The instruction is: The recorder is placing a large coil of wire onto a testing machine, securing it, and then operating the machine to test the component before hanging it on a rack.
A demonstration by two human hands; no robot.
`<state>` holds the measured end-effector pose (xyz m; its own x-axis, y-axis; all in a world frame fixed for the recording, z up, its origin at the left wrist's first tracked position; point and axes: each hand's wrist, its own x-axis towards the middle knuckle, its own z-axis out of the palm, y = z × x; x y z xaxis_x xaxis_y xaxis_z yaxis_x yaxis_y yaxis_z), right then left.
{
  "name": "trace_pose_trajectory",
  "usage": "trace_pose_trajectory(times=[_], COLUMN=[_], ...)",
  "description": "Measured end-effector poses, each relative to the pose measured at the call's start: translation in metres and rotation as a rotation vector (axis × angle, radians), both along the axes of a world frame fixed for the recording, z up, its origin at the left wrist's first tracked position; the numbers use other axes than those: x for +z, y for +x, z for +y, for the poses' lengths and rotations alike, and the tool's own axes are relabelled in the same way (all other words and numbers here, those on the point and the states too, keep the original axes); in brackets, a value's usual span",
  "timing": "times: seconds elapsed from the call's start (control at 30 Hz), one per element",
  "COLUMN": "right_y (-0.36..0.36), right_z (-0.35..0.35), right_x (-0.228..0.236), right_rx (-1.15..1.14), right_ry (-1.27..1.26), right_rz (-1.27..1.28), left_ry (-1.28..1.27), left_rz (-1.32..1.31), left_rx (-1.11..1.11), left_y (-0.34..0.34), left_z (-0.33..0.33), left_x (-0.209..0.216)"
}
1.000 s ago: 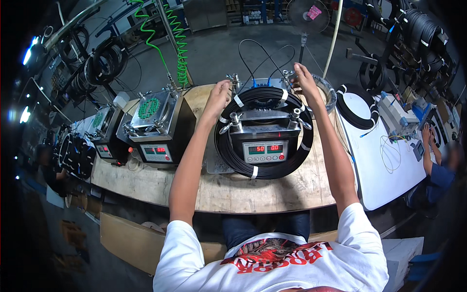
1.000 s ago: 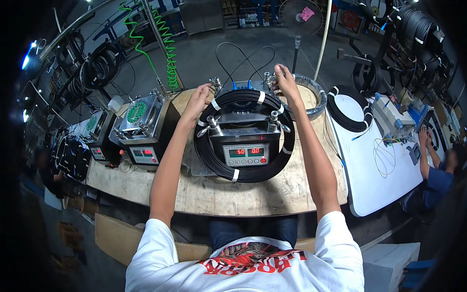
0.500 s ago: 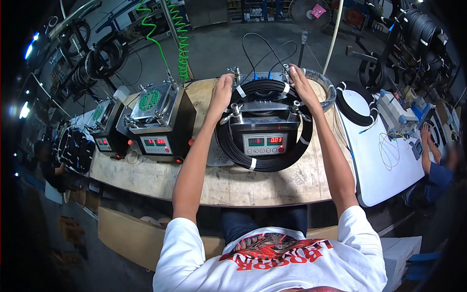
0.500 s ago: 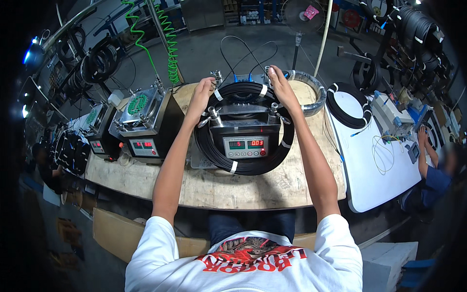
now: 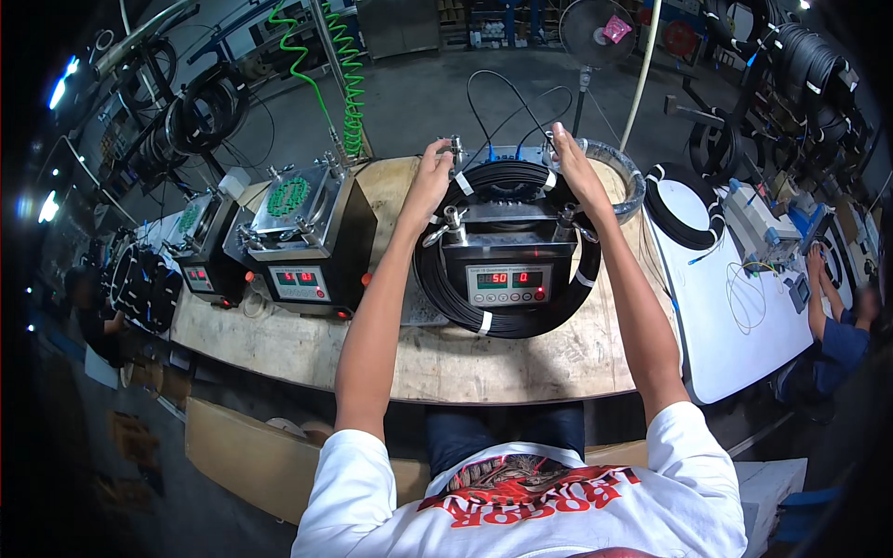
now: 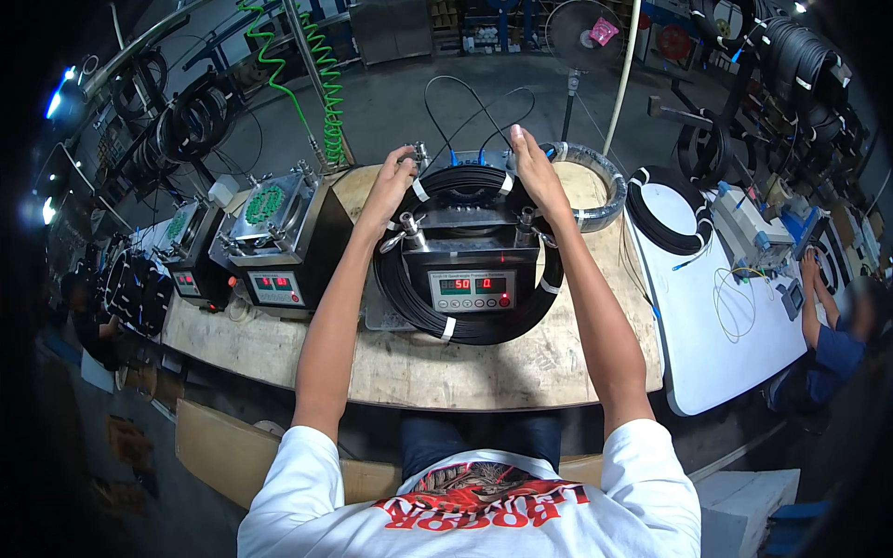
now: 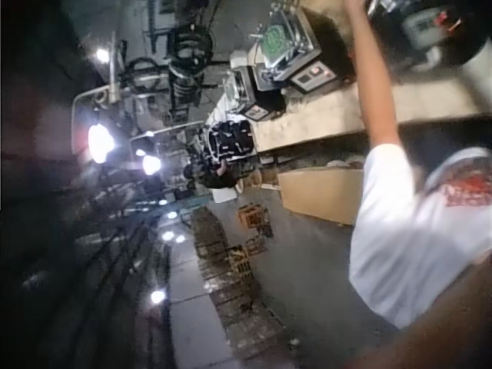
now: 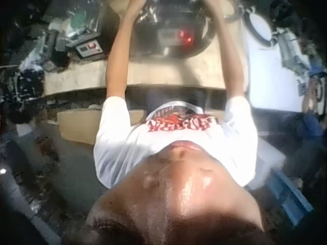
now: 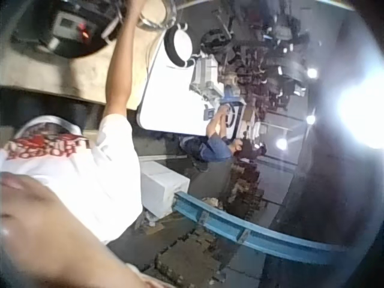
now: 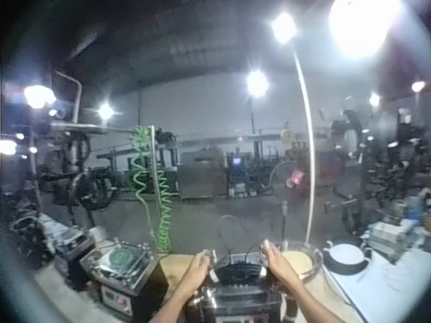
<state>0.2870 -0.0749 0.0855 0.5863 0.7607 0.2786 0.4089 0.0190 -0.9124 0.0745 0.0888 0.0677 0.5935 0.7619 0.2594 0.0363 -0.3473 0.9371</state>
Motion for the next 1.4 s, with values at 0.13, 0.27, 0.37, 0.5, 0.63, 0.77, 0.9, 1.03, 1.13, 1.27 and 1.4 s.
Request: trace_pose_trajectory(times=[0.13,0.27,0.37,0.5,0.63,0.77,0.9,1.03,1.13,1.27,1.4], right_y=[-0.002,-0.004,-0.004,0.005,0.006,0.009,0.003,-0.008,0.003,0.005,-0.001], right_z=[0.002,-0.001,0.001,0.003,0.002,0.005,0.002,0.001,0.006,0.002,0.005], right_x=[-0.001,0.006,0.004,-0.005,-0.003,-0.002,0.002,0.003,-0.001,-0.003,-0.002], right_rx=[-0.018,0.067,0.071,0.080,0.084,0.090,0.089,0.076,0.105,0.093,0.095], right_ry=[0.084,0.064,0.093,0.144,0.085,0.032,0.036,-0.060,0.032,0.070,0.053], right_rz=[0.022,0.137,0.130,0.110,0.142,0.098,0.052,-0.008,-0.007,0.020,-0.007], left_ry=[-0.003,-0.021,-0.022,0.141,0.007,-0.012,0.119,0.141,0.129,0.089,0.026], left_rz=[-0.016,-0.017,0.057,0.158,0.021,0.011,0.158,0.240,0.076,-0.001,-0.035], left_rx=[-0.057,-0.070,-0.072,-0.051,-0.075,-0.070,-0.003,0.022,-0.019,-0.077,-0.111], left_y=[-0.001,-0.001,0.003,0.014,0.015,0.019,0.030,0.019,0.022,0.021,0.014], left_z=[0.000,-0.002,0.013,0.011,0.011,0.014,0.019,0.010,0.013,0.000,-0.003], left_x=[0.003,0.004,0.001,0.011,0.004,0.002,0.009,0.014,0.008,0.016,0.018])
